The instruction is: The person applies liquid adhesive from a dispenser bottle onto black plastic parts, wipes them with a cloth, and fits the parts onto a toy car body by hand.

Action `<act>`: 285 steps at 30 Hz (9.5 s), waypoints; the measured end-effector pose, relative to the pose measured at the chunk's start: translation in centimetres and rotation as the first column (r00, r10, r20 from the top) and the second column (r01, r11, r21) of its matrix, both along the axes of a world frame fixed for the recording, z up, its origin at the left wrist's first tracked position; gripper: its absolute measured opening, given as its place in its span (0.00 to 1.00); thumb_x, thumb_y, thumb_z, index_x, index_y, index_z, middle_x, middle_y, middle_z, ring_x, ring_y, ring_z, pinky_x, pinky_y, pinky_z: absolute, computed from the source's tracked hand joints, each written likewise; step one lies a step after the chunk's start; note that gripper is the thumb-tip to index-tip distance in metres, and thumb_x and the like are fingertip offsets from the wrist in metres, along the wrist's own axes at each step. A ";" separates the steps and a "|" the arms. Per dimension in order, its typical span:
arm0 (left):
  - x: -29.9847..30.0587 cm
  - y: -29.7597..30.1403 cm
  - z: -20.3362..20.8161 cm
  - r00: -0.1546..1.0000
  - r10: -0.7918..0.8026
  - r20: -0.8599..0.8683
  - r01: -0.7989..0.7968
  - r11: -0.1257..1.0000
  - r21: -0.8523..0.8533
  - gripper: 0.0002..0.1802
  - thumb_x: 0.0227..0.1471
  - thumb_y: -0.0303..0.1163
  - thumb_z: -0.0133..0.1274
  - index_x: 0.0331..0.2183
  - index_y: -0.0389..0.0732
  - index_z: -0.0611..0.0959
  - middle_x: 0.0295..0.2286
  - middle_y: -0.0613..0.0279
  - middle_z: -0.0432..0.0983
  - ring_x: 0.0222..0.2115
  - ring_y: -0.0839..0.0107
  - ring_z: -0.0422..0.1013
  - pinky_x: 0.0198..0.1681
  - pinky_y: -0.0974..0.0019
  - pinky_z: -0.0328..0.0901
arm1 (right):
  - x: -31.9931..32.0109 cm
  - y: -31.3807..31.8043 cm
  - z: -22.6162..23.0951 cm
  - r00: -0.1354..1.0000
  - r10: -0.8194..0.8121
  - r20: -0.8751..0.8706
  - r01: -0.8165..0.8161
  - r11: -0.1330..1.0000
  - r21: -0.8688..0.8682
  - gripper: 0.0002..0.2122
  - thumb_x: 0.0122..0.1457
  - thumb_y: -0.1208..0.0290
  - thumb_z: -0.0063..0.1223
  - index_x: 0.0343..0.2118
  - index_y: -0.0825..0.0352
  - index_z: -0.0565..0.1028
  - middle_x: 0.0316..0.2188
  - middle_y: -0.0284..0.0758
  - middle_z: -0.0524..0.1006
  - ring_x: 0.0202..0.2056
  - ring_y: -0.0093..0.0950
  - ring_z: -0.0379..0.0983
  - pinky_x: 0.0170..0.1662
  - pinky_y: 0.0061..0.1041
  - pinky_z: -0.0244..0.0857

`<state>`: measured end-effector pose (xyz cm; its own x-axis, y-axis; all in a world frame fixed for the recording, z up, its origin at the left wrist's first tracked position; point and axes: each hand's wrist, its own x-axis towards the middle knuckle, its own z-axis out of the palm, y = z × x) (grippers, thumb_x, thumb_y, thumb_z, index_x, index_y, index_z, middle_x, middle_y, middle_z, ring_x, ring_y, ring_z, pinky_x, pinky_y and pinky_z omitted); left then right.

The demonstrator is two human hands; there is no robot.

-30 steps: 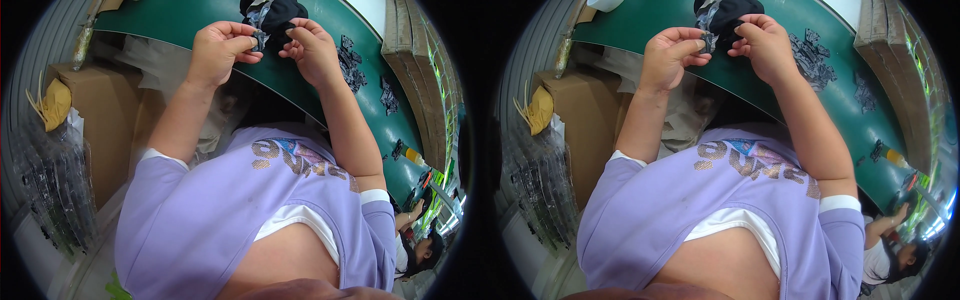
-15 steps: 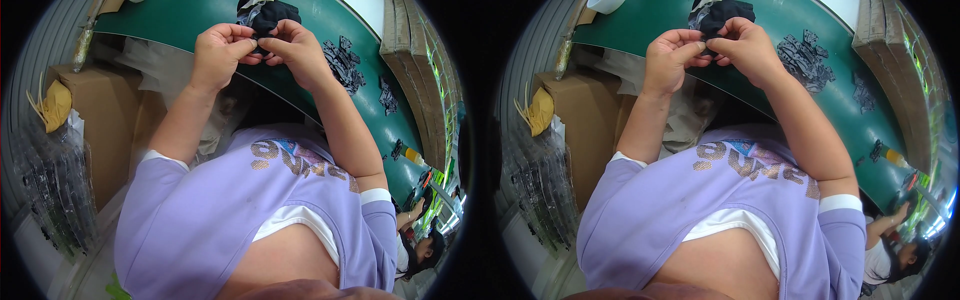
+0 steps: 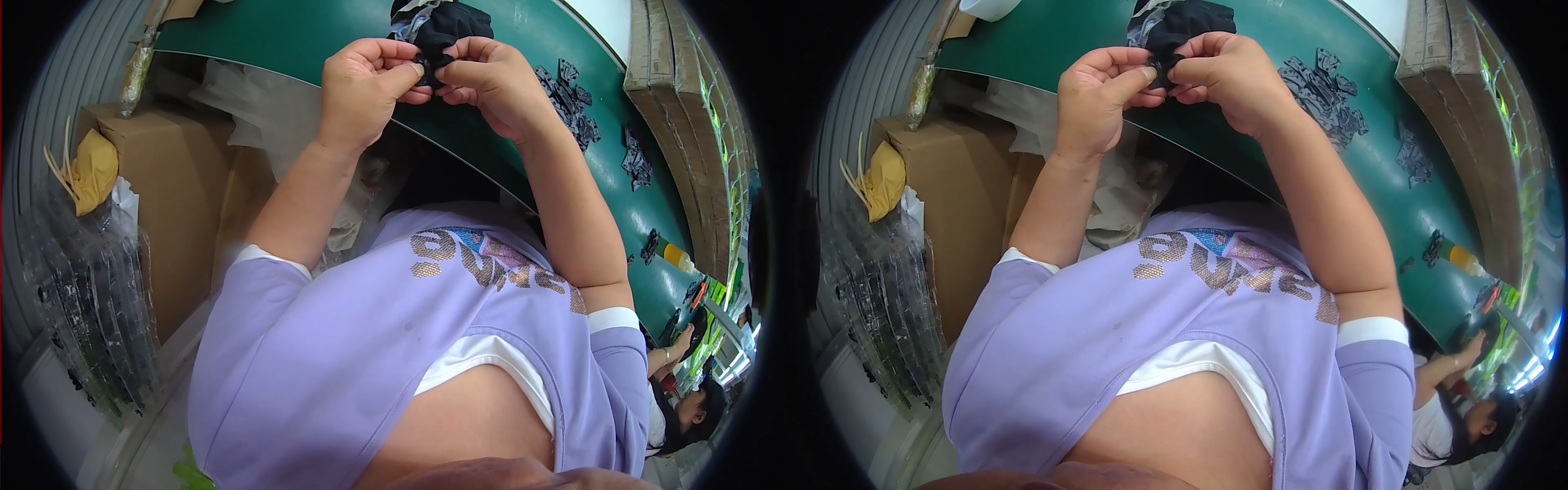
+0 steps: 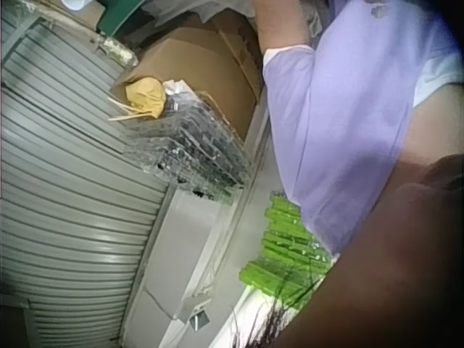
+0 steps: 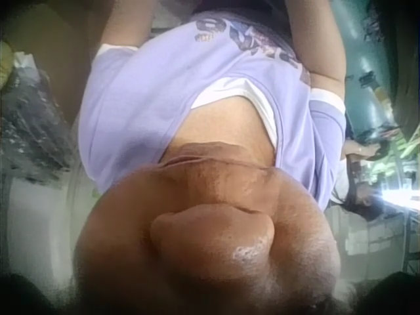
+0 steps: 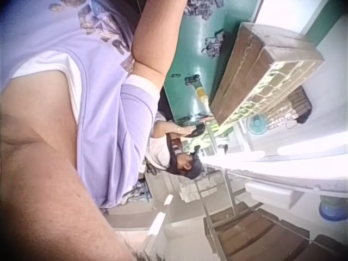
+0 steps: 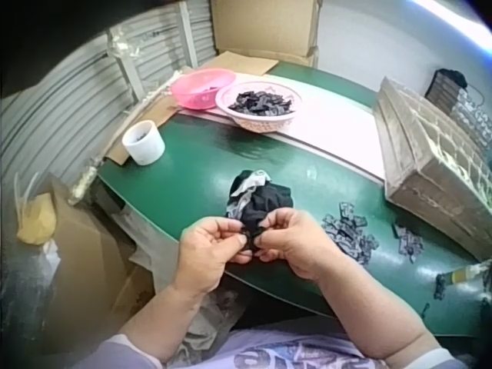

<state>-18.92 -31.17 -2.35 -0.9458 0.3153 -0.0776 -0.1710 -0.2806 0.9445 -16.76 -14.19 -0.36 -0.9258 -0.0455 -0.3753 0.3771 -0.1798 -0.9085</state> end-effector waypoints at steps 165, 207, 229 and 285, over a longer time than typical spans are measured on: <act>-14.5 -12.3 4.2 0.778 0.596 -0.200 -0.626 0.763 -0.162 0.13 0.45 0.15 0.51 0.37 0.26 0.75 0.30 0.52 0.74 0.24 0.69 0.73 0.26 0.74 0.72 | 17.7 8.4 4.7 0.959 -0.278 -0.060 0.278 0.960 0.004 0.06 0.57 0.75 0.49 0.36 0.70 0.71 0.30 0.35 0.76 0.24 0.16 0.69 0.28 0.13 0.63; -8.3 -3.2 2.1 0.742 -0.186 -0.644 -0.374 0.683 -0.627 0.21 0.48 0.36 0.59 0.44 0.37 0.78 0.43 0.58 0.70 0.42 0.71 0.68 0.47 0.66 0.62 | 28.2 11.7 3.1 0.858 -0.478 -0.187 0.513 0.791 0.333 0.15 0.57 0.65 0.54 0.17 0.66 0.71 0.14 0.24 0.66 0.19 0.13 0.58 0.22 0.16 0.54; 2.1 13.8 5.4 0.499 -0.614 -0.612 0.024 0.715 -0.698 0.10 0.43 0.31 0.58 0.32 0.38 0.82 0.28 0.60 0.74 0.26 0.73 0.71 0.32 0.72 0.66 | 31.8 33.0 -2.7 0.380 -0.768 -0.516 0.881 0.131 0.455 0.22 0.50 0.63 0.63 0.44 0.72 0.71 0.38 0.33 0.75 0.40 0.22 0.70 0.45 0.21 0.63; 16.8 29.2 1.7 0.397 -0.905 0.151 0.871 0.320 -0.373 0.11 0.45 0.21 0.56 0.34 0.29 0.77 0.23 0.60 0.75 0.24 0.75 0.75 0.27 0.76 0.71 | 31.9 19.8 -3.1 0.120 -0.673 -0.730 0.909 0.371 -0.193 0.10 0.53 0.78 0.54 0.38 0.72 0.70 0.34 0.39 0.74 0.21 0.19 0.68 0.22 0.15 0.63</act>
<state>-2.11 -1.93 -0.68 -0.1234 0.9354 -0.3313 -0.0392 0.3290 0.9435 15.16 5.63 -3.44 -0.3026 0.8465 0.4380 -0.4817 0.2607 -0.8367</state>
